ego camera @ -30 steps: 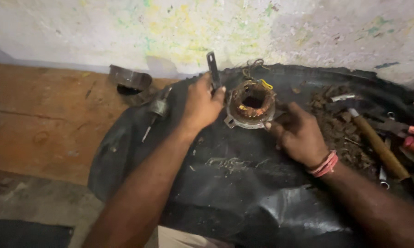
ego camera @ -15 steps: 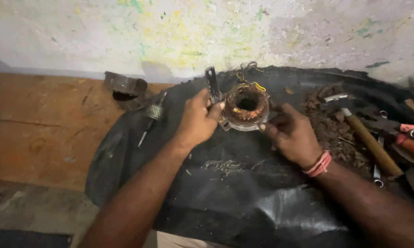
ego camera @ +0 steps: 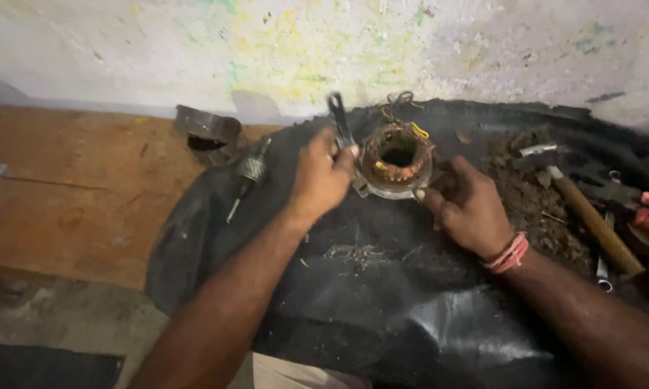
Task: The person scrapes and cleans a cylindrical electrical component with copper windings using a flat metal scraper. They repeatedly scrape the surface, rotate the component, and remove debris, then briefly use pliers to adjust a wire before continuing to scrape.
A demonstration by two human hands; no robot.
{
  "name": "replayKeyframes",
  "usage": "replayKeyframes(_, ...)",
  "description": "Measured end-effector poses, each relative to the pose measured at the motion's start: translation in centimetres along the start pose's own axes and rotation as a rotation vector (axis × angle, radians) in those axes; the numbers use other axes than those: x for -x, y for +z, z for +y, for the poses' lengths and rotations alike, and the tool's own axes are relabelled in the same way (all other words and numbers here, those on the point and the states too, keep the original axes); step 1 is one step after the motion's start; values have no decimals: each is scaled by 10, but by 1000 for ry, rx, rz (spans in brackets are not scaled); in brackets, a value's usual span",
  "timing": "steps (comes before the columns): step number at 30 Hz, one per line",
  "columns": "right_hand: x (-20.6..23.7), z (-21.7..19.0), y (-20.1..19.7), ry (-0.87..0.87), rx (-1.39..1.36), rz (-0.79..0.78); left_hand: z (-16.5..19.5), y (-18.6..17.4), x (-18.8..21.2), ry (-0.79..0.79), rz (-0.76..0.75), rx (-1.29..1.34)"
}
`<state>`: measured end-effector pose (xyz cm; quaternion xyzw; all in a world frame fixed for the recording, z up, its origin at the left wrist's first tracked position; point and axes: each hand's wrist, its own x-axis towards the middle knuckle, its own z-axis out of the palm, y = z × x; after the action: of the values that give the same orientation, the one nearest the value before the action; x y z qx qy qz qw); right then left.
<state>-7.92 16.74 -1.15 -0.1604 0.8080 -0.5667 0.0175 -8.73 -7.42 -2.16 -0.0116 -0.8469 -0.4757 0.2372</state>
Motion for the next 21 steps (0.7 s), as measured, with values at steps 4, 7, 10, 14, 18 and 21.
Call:
replayKeyframes(4, 0, 1, 0, -53, -23, -7, -1, 3, 6, 98, -14, 7)
replayKeyframes(7, 1, 2, 1, -41, -14, -12, 0, 2, 2, 88, 45, 53)
replayKeyframes(10, 1, 2, 1, -3, -56, -13, 4, 2, -1, -55, 52, 56)
replayKeyframes(14, 0, 1, 0, -12, -57, -18, 6, 5, 8, -6, 8, 144)
replayKeyframes(18, -1, 2, 0, -10, -41, -12, 4, 7, 5, -12, 92, 95)
replayKeyframes(21, -1, 4, 1, -40, -58, -16, 2, 10, 8, -130, -5, 184)
